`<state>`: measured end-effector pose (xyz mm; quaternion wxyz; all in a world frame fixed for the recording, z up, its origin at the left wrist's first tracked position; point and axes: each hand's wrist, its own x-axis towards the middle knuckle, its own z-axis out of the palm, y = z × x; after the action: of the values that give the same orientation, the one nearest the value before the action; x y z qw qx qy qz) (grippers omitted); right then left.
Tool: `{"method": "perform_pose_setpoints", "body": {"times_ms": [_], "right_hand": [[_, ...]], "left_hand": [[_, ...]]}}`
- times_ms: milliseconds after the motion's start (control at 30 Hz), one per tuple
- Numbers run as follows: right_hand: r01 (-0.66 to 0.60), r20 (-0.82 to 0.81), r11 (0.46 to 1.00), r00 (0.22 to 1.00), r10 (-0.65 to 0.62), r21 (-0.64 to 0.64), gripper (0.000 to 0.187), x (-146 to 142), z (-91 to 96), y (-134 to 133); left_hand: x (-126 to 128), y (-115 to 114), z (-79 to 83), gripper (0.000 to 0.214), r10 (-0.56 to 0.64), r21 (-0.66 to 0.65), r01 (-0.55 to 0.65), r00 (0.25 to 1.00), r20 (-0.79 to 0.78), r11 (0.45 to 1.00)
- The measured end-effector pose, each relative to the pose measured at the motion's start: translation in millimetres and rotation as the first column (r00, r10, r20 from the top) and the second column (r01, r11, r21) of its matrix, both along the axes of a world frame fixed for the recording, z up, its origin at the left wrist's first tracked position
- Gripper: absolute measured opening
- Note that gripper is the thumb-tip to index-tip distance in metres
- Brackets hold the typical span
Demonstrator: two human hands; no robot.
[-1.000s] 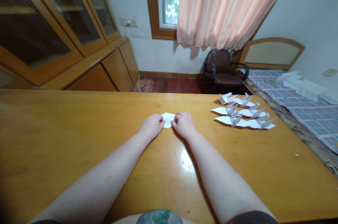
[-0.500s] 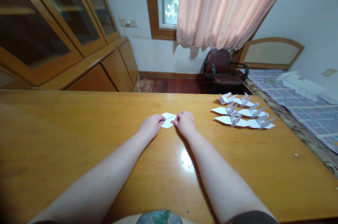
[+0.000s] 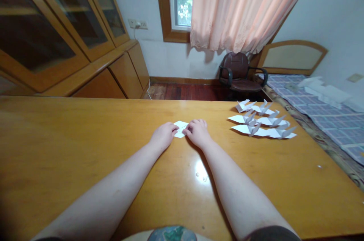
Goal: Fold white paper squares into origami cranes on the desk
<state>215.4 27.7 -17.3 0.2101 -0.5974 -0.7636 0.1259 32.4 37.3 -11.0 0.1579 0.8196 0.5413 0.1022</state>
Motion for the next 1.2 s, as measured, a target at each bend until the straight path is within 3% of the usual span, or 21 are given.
{"method": "perform_pose_setpoints", "body": {"times_ms": [167, 333, 1200], "right_hand": [[0.037, -0.048, 0.997, 0.998, -0.04, -0.066, 0.023, -9.3, -0.8, -1.7], [0.11, -0.051, 0.989, 0.992, -0.115, -0.094, 0.017, -11.9, -3.6, 0.2], [0.124, -0.044, 0.987, 0.991, -0.129, -0.099, 0.014, -14.0, 0.3, -2.9]], "left_hand": [[2.9, -0.9, 1.8, 0.023, 0.023, -0.004, -0.023, 1.0, -0.016, 1.0], [5.3, -3.2, 3.4, 0.021, 0.037, -0.005, -0.037, 0.999, -0.009, 0.999], [-1.3, 1.7, 4.5, 0.021, 0.006, -0.058, 0.0, 0.996, 0.094, 0.998]]}}
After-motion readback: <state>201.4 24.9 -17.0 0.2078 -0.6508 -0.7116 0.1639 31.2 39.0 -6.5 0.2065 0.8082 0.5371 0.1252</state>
